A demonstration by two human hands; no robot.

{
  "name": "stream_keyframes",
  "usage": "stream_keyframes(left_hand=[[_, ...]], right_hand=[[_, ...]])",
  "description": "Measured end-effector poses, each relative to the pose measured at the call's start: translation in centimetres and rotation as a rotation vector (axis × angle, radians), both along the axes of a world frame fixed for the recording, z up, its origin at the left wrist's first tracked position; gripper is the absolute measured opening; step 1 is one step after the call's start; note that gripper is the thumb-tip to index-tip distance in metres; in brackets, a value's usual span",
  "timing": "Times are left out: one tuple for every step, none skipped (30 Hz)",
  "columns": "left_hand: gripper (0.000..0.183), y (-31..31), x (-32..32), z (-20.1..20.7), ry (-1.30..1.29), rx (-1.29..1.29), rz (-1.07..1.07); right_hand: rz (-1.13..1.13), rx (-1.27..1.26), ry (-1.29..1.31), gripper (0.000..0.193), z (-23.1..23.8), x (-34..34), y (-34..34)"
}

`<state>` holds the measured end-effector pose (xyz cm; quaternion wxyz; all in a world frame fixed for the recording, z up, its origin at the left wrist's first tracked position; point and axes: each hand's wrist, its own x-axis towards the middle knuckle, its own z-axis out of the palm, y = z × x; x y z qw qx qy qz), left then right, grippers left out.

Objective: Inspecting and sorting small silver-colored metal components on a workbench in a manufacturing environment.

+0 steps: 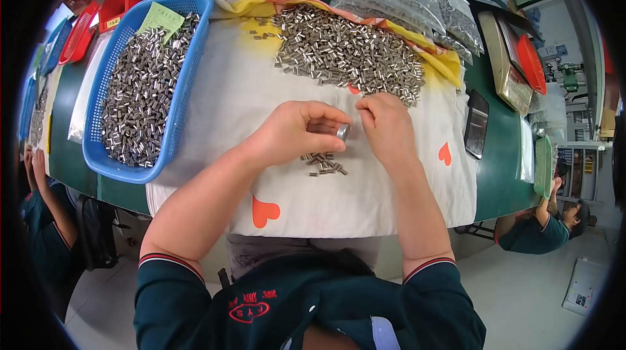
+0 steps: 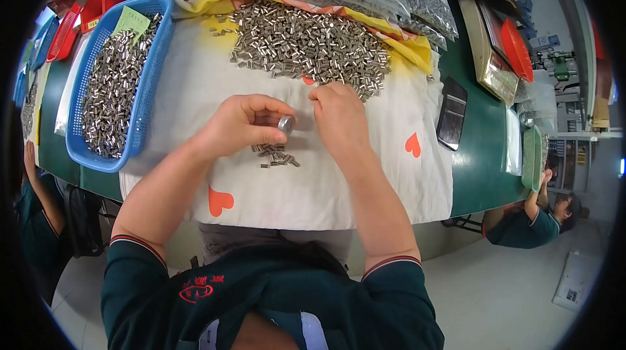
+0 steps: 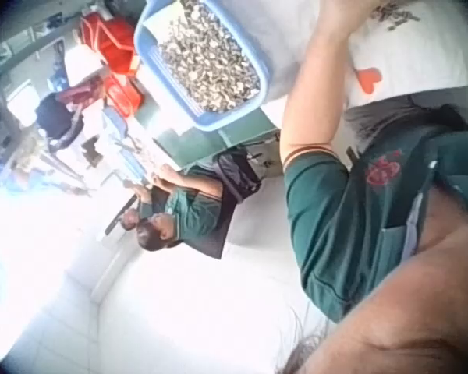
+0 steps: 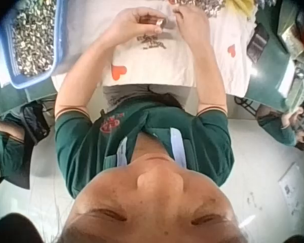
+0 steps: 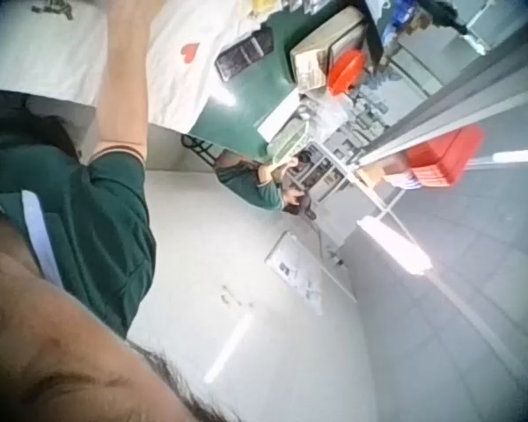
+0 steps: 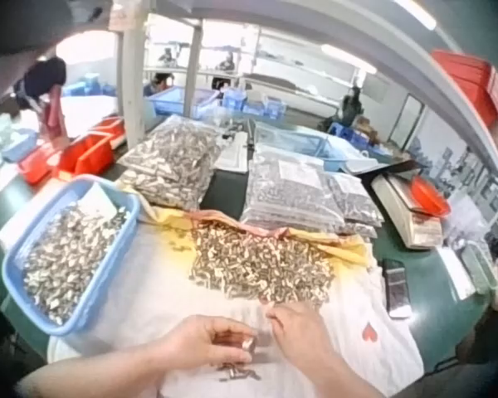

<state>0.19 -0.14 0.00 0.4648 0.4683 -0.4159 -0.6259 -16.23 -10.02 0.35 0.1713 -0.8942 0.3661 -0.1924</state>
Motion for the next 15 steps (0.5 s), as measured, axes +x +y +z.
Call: stream_keyframes(left_hand=[[0.036,-0.1,0.0,-0.1,0.059,0.003,0.045],[0.036,-0.2,0.1,0.1,0.059,0.002,0.046],[0.033,-0.3,0.1,0.4,0.107,0.021,0.067],[0.031,-0.2,0.1,0.5,0.154,0.041,0.092],[0.031,-0.3,0.2,0.4,0.154,0.040,0.097],[0.032,-0.3,0.2,0.3,0.153,0.023,0.112],[0.032,-0.3,0.2,0.2,0.152,0.008,0.122],[0.032,-0.2,0.2,0.2,0.152,0.010,0.120],[0.033,-0.2,0.3,0.1,0.112,0.019,0.109],[0.033,-0.2,0.3,0.0,0.072,0.027,0.098],[0.033,-0.3,0.3,0.0,0.072,0.027,0.096],[0.034,-0.3,0.2,0.0,0.075,0.020,0.103],[0.034,-0.3,0.2,0.0,0.077,0.014,0.113],[0.034,-0.3,0.1,-0.1,0.077,0.014,0.113],[0.034,-0.3,0.1,-0.3,0.080,0.016,0.121]], right_hand=[[0.002,-0.001,0.001,0.010,0.0,0.1,0.0],[0.052,0.001,-0.016,0.010,0.1,0.1,0.0],[0.102,0.003,-0.033,0.010,0.2,0.1,0.0],[0.107,0.003,-0.034,0.010,0.6,0.0,0.3],[0.124,0.273,-0.247,0.010,1.4,-0.3,0.7],[0.137,0.546,-0.459,0.011,1.9,-0.4,0.9],[0.135,0.547,-0.459,0.011,2.0,-0.3,1.1],[0.189,0.560,-0.483,0.010,2.0,0.0,1.4],[0.242,0.572,-0.506,0.009,1.9,0.1,1.6],[0.240,0.572,-0.507,0.009,1.9,0.2,1.7],[0.177,0.649,-0.525,0.008,1.8,0.2,1.8],[0.113,0.725,-0.542,0.008,1.8,0.2,1.8],[0.114,0.726,-0.543,0.008,1.8,0.1,1.8],[0.126,0.621,-0.490,0.009,1.8,0.1,1.9],[0.137,0.516,-0.437,0.009,1.8,0.1,1.9]])
